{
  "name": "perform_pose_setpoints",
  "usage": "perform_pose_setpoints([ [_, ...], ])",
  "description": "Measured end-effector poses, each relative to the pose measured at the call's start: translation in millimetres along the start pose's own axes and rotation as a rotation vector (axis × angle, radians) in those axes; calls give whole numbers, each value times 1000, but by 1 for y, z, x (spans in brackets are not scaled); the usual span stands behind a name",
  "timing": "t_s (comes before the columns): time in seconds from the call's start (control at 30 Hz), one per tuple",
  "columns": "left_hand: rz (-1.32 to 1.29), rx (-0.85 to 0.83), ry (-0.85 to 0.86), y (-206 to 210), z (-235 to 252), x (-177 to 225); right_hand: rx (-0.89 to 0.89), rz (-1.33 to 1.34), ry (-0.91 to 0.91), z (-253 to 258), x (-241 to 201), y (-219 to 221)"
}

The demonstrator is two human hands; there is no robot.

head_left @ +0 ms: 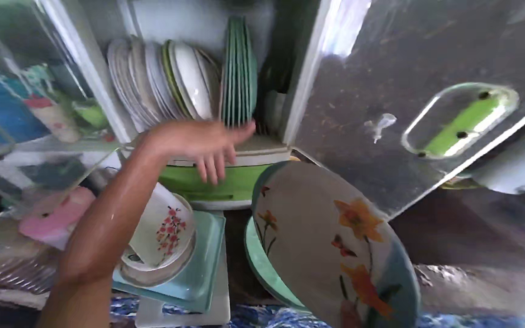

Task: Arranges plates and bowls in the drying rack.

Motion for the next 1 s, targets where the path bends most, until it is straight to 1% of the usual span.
perform_pose_setpoints([
  [0.03,-180,-134,63,25,-19,-17,-67,-8,-49,12,-10,10],
  [0.07,-375,-196,139,46,-36,-32,-128,-27,-115,32,-31,20],
  [0.1,-571,-159,188,60,-53,-41,-158,-35,-223,52,-54,31],
  [0.13,-735,-40,200,66,-70,-49,-208,-54,-343,62,-65,43],
  [0.17,-839,130,187,67,-86,-58,-219,-53,-461,69,-69,56],
  [0.23,-917,459,92,67,-114,-75,-207,-15,-635,75,-74,78],
  [0.3,-940,756,-13,68,-139,-88,-215,30,-737,77,-78,98],
  [0.37,-871,1001,-31,67,-163,-98,-259,29,-783,76,-79,122],
  [0.4,-799,1105,6,65,-174,-101,-302,31,-773,78,-82,136],
  [0.5,-472,1405,230,59,-203,-109,-471,23,-760,94,-108,170],
  [0.57,-255,1562,348,53,-216,-113,-613,86,-725,117,-130,190],
  [0.6,-161,1617,380,50,-220,-116,-651,134,-686,136,-140,202],
  [0.67,-30,1703,428,42,-219,-126,-636,141,-623,179,-155,230],
  [0.7,13,1741,450,38,-216,-133,-624,91,-611,202,-163,247],
  [0.8,56,1814,503,25,-198,-157,-674,-202,-628,261,-194,306],
  [0.87,34,1827,553,20,-183,-168,-716,-384,-703,288,-205,338],
  [0.9,34,1829,556,18,-177,-169,-710,-439,-771,297,-208,348],
  [0.97,62,1840,555,15,-166,-169,-689,-503,-907,310,-212,354],
  [1.0,64,1840,572,14,-161,-169,-696,-539,-942,314,-213,354],
])
Point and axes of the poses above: each hand's wrist, its own z-axis towards the middle knuckle, its own y-axis out of the palm, x = y × z, the point moved 5 cm from there along z, towards the middle knuckle, and after that the axes turned 10 degrees about y, right-handed, at the moved point
